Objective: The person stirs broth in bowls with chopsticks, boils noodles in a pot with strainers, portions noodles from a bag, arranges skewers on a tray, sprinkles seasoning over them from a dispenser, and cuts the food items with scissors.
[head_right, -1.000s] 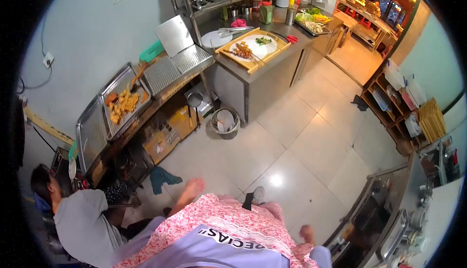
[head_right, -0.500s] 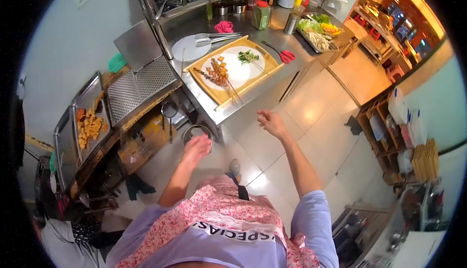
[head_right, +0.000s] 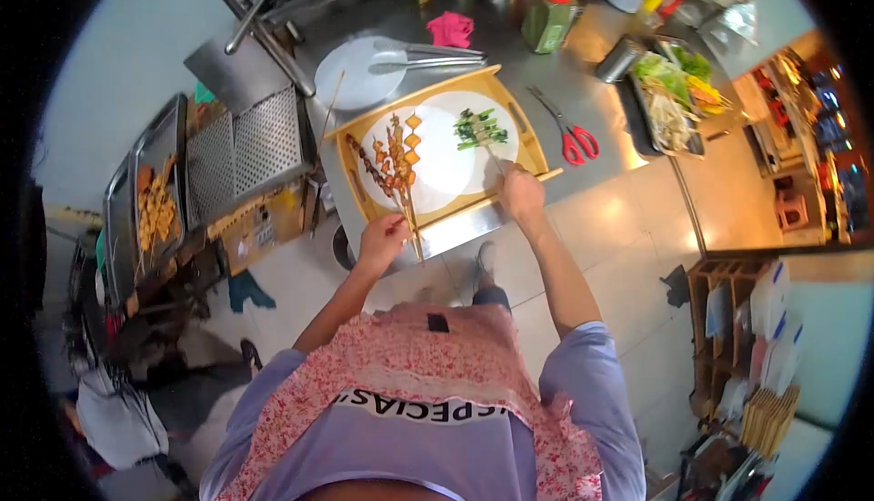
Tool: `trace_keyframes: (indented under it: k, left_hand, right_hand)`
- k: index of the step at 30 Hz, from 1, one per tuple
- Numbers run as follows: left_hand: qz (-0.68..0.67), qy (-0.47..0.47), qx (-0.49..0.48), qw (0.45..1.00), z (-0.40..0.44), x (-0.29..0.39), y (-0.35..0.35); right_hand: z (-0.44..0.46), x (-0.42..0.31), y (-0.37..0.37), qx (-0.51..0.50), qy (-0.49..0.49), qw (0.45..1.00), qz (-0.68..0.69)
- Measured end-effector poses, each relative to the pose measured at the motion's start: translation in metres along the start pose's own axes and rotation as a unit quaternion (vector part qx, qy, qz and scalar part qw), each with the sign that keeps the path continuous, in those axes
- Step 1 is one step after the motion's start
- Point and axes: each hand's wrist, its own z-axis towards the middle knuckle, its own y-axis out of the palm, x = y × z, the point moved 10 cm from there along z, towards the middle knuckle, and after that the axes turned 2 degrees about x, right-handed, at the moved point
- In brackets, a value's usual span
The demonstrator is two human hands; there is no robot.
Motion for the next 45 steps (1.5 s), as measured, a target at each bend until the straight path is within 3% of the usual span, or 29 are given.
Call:
trace_keyframes:
  k: [1,4,5,8,9,12,13,16,19,21,27,30,36,39,42,45]
  left_hand:
    - [-0.019,-0.011,0.027,0.999,0.004,-0.009,0.003]
    - [0.111,0.033,0.095,0.989,0.0,0.02,0.006]
    - [0.145,-0.001,0.1,0.984,0.003,0.021,0.012]
    - [0.144,-0.04,0.115,0.982,0.001,0.044,0.03]
    - [0.125,-0.022,0.124,0.984,0.001,0.046,0.035]
    - [0.119,-0.064,0.211,0.968,-0.009,0.05,0.027]
    - [0.171,-0.04,0.284,0.943,-0.012,0.052,0.013]
    - [0.231,-0.075,0.322,0.915,-0.013,0.023,-0.007]
    - [0.134,-0.126,0.253,0.95,0.008,-0.02,-0.001]
    - [0.054,-0.169,0.213,0.961,0.011,-0.024,0.011]
    - [-0.089,-0.101,0.227,0.965,0.015,-0.01,0.031]
    - [-0.267,-0.23,0.172,0.92,0.007,-0.016,0.051]
    - [-0.235,-0.191,0.196,0.933,0.009,-0.015,0.044]
    - [-0.184,-0.164,0.17,0.954,0.013,-0.011,0.047]
    - [-0.179,-0.194,0.125,0.957,0.017,-0.008,0.057]
    - [-0.196,-0.184,0.126,0.955,0.021,-0.011,0.063]
  right_hand:
    - [0.011,0.001,0.008,-0.029,-0.011,1.0,-0.001]
    - [0.021,0.003,0.023,-0.061,-0.031,0.997,0.028]
    - [0.024,0.004,0.015,-0.027,-0.041,0.995,0.083]
    - [0.034,0.006,-0.003,-0.033,-0.053,0.989,0.133]
    - [0.037,0.011,0.012,-0.067,-0.083,0.991,0.076]
    - [0.043,0.008,0.002,-0.068,-0.133,0.985,0.084]
    - [0.045,-0.004,-0.019,-0.017,-0.161,0.983,0.085]
    - [0.037,-0.022,0.018,-0.138,-0.169,0.948,0.233]
    - [0.01,-0.072,0.081,-0.352,-0.169,0.845,0.367]
    - [-0.022,-0.085,0.116,-0.555,0.048,0.747,0.364]
    - [-0.019,-0.104,0.104,-0.464,-0.037,0.815,0.345]
    - [-0.021,-0.097,0.1,-0.463,-0.034,0.804,0.372]
    - [-0.016,-0.06,0.076,-0.365,-0.014,0.848,0.384]
    - [-0.02,-0.044,0.082,-0.366,0.003,0.85,0.379]
    - [-0.023,-0.038,0.089,-0.402,0.033,0.851,0.337]
    - [-0.002,-0.045,0.052,-0.179,-0.101,0.933,0.297]
